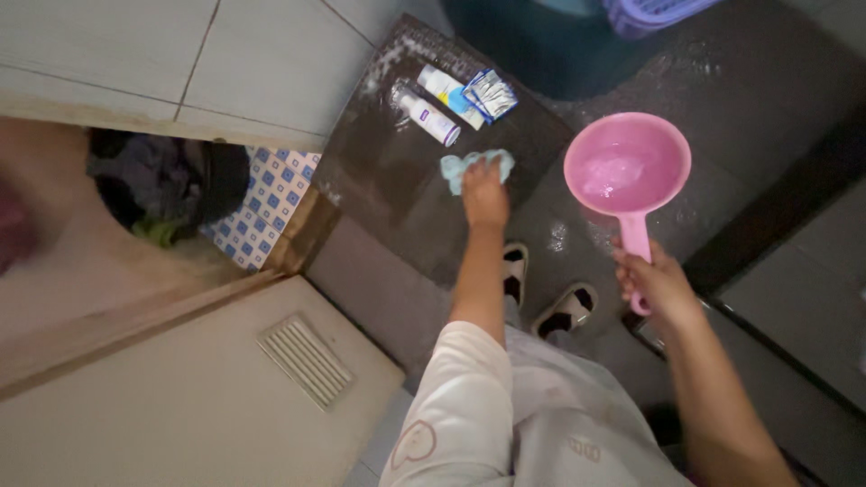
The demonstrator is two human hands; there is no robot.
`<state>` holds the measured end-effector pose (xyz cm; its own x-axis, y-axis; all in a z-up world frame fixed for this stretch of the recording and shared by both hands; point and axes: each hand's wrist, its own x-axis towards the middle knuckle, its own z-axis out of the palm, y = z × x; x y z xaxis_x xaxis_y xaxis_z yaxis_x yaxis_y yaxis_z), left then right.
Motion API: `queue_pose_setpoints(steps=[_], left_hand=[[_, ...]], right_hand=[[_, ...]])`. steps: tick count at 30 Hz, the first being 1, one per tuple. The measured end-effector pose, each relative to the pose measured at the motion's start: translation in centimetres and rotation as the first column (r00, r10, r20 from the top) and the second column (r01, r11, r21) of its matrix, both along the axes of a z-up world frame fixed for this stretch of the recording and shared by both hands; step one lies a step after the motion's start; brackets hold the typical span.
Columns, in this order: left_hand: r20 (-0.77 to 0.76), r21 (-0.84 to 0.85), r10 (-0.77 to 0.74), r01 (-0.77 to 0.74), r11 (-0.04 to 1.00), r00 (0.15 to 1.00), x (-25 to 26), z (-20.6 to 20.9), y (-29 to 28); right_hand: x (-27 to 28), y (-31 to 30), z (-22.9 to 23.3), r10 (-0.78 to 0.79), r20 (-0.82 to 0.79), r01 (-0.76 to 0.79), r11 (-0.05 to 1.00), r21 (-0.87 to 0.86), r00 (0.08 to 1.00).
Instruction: The person cleans a bathroom floor and a small stool using a pink scoop and a cloth. They repeatedly scoop water from a basin, pour it onto the floor, and wipe the surfaces. They also handle a plastic basket and a clear plastic container, rinsing them with water.
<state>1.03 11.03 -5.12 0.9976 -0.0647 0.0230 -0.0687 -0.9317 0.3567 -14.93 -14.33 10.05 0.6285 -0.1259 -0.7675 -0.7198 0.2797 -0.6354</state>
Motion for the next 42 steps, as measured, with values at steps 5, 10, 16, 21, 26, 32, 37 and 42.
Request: queue_pose_setpoints(steps=[5, 10, 16, 21, 26, 32, 37, 42], left_hand=[[-0.120, 0.126, 0.043, -0.028, 0.992, 0.992, 0.4, -1.1, 5.5], [-0.181, -0.007, 0.098, -0.101, 0.995, 0.979, 1.1, 0.1, 8.5], [-0.053, -0.487, 0.432, -0.401, 0.776, 0.900, 11.1, -5.7, 9.3], [-0.389, -0.732, 0.529, -0.601, 0.319, 0.754, 17.9, -11.2, 9.0], [-0.533, -0.458, 0.536, -0.756, 0.467, 0.654, 18.1, -14.5, 11.2], [-0.512, -0.837, 0.394, -0.546, -0.029, 0.764, 13.1, -12.1, 15.6], [-0.520, -0.853, 0.342, -0.499, -0.155, 0.783, 8.8, -6.5, 19.3], [-0.641, -0.730, 0.184, -0.518, -0.447, 0.745, 6.6, -2.7, 23.3]], right_hand=[[1.5, 2.0, -3.9, -0.041, 0.027, 0.039, 0.995, 0.088, 0.999], [4.4, 6.2, -5.6, 0.085, -0.016, -0.086, 0.994, -0.067, 0.996], [10.6, 12.8, -3.8, 0.459, -0.125, -0.464, 0.770, -0.438, 0.879], [15.2, 16.5, -1.6, 0.469, -0.071, -0.447, 0.769, -0.457, 0.880], [16.2, 16.2, -2.8, 0.310, 0.080, -0.295, 0.942, -0.161, 0.947], [15.0, 13.4, -5.5, 0.402, -0.015, -0.402, 0.911, -0.093, 0.915], [17.0, 14.9, -9.0, 0.580, -0.109, -0.589, 0.801, -0.102, 0.807], [22.1, 19.3, -11.9, 0.754, -0.071, -0.725, 0.597, -0.343, 0.654]])
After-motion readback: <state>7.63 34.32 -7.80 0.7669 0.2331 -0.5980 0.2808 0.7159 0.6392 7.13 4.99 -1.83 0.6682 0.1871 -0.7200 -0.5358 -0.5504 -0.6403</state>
